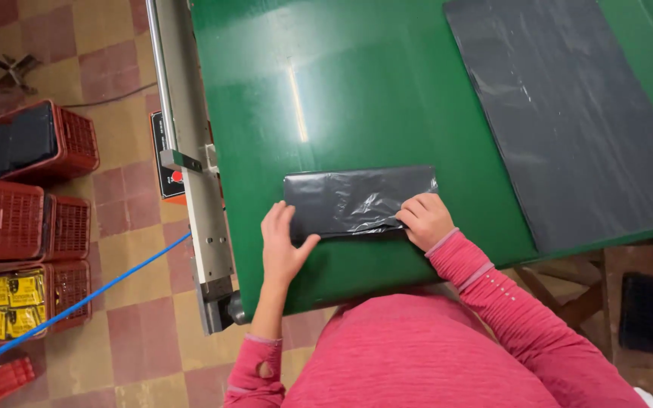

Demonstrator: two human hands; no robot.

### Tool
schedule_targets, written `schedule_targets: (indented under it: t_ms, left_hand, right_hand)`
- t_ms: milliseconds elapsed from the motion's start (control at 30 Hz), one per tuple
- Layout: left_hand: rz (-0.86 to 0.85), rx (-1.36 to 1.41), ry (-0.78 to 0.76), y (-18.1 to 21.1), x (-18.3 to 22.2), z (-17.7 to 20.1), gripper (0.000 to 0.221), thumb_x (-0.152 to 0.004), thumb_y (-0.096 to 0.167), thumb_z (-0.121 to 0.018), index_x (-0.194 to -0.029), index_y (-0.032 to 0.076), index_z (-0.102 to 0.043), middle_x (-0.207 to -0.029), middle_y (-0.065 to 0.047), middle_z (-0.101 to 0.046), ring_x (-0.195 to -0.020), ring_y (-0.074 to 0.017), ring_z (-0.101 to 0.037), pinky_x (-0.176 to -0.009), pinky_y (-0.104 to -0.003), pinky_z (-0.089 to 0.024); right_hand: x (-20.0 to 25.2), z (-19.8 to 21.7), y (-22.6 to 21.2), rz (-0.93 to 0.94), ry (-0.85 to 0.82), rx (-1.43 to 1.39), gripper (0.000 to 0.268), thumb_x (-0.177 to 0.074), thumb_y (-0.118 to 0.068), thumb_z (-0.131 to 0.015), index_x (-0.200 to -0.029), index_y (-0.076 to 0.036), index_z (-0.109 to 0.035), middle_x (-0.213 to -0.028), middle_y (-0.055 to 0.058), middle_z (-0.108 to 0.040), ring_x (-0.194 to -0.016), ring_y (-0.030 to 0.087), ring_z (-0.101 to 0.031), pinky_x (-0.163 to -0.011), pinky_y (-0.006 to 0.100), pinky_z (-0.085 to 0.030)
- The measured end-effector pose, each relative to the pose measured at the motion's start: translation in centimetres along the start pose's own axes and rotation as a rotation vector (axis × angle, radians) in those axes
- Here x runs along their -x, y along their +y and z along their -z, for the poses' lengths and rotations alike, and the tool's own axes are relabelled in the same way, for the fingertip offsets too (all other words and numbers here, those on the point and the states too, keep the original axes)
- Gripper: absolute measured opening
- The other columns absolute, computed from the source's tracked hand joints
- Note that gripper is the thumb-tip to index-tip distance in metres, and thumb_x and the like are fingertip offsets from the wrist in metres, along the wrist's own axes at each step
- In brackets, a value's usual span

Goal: Folding black plastic bags on a conveyor belt and stacking them in a crate.

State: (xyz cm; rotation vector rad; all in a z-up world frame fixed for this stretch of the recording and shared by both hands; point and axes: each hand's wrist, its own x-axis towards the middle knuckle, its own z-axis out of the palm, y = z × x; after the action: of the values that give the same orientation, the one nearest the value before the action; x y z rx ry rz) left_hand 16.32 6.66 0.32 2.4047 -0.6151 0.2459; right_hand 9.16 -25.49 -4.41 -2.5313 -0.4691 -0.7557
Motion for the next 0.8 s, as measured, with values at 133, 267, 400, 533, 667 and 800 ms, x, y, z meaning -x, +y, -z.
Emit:
schedule_targets:
  t_ms: [133, 267, 400, 533, 667, 800]
  left_hand:
    - [-0.396, -0.361, -0.047, -2.4, 0.5, 0.1, 0.047, -0.073, 0.031, -0.08, -0.113, 0.012, -0.066, -0.132, -0.012, -0.061, -0.13, -0.0362, -0.053, -0.103, -0.049, -0.044]
    - [-0.58, -0.558, -0.38, -6.1, 0.6, -2.5, 0.018, -0.093, 0.029, -0.075, -0.103, 0.016, -0.069, -0.107, -0.001, -0.069, -0.107, -0.023, -0.065, -0.085, -0.042, -0.052]
    - [-0.475, -0.364, -0.924, 2.1, -1.3, -2.3, 0.022, -0.088, 0.037, -0.068, -0.088, 0.015, -0.072, -0.088, -0.006, -0.073, -0.083, -0.0302, -0.07, -0.072, -0.044, -0.053]
    - [-0.359, -0.073, -0.86, -0.9, -4.5, -7.6, 0.043, -0.091, 0.049, -0.069, -0.08, 0.008, -0.074, -0.085, -0.011, -0.072, -0.083, -0.0311, -0.069, -0.073, -0.041, -0.053]
    - [0.28, 0.838, -0.965, -10.0, -7.0, -15.5, 0.055, -0.101, 0.054, -0.053, -0.089, 0.005, -0.075, -0.084, -0.005, -0.074, -0.079, -0.0188, -0.069, -0.074, -0.034, -0.052]
    - [0.002, 0.476, -0.458, -5.2, -7.6, -14.8, 0.044, -0.098, 0.045, -0.063, -0.105, 0.003, -0.072, -0.097, -0.014, -0.076, -0.095, -0.0293, -0.073, -0.082, -0.044, -0.054]
  right_hand:
    - [0.6, 0.0, -1.7, 0.04, -0.043, 0.055, 0.024, -0.07, -0.003, -0.072, -0.093, -0.01, -0.067, -0.098, 0.004, -0.065, -0.097, 0.027, -0.061, -0.089, 0.043, -0.05]
    - [-1.5, 0.1, -6.0, -0.017, -0.198, -0.052, 0.044, -0.067, -0.007, -0.07, -0.11, -0.002, -0.066, -0.114, 0.015, -0.064, -0.112, 0.036, -0.06, -0.099, 0.047, -0.049]
    - [1.7, -4.2, -8.7, 0.072, -0.168, -0.204, 0.047, -0.076, -0.007, -0.07, -0.122, 0.0, -0.063, -0.127, 0.019, -0.064, -0.125, 0.038, -0.059, -0.108, 0.051, -0.046]
    - [7.1, -7.3, -6.1, -0.066, -0.12, -0.389, 0.033, -0.087, -0.005, -0.068, -0.12, -0.007, -0.067, -0.123, 0.011, -0.07, -0.124, 0.033, -0.065, -0.111, 0.05, -0.046]
    - [10.0, -10.9, -2.3, -0.824, 0.005, -0.975, 0.032, -0.097, -0.005, -0.06, -0.129, -0.008, -0.066, -0.116, 0.009, -0.073, -0.11, 0.029, -0.07, -0.099, 0.045, -0.053]
    - [9.0, -12.9, 3.3, -1.461, 0.217, -1.565, 0.026, -0.102, -0.012, -0.054, -0.127, -0.01, -0.063, -0.115, 0.009, -0.072, -0.098, 0.025, -0.072, -0.084, 0.045, -0.06]
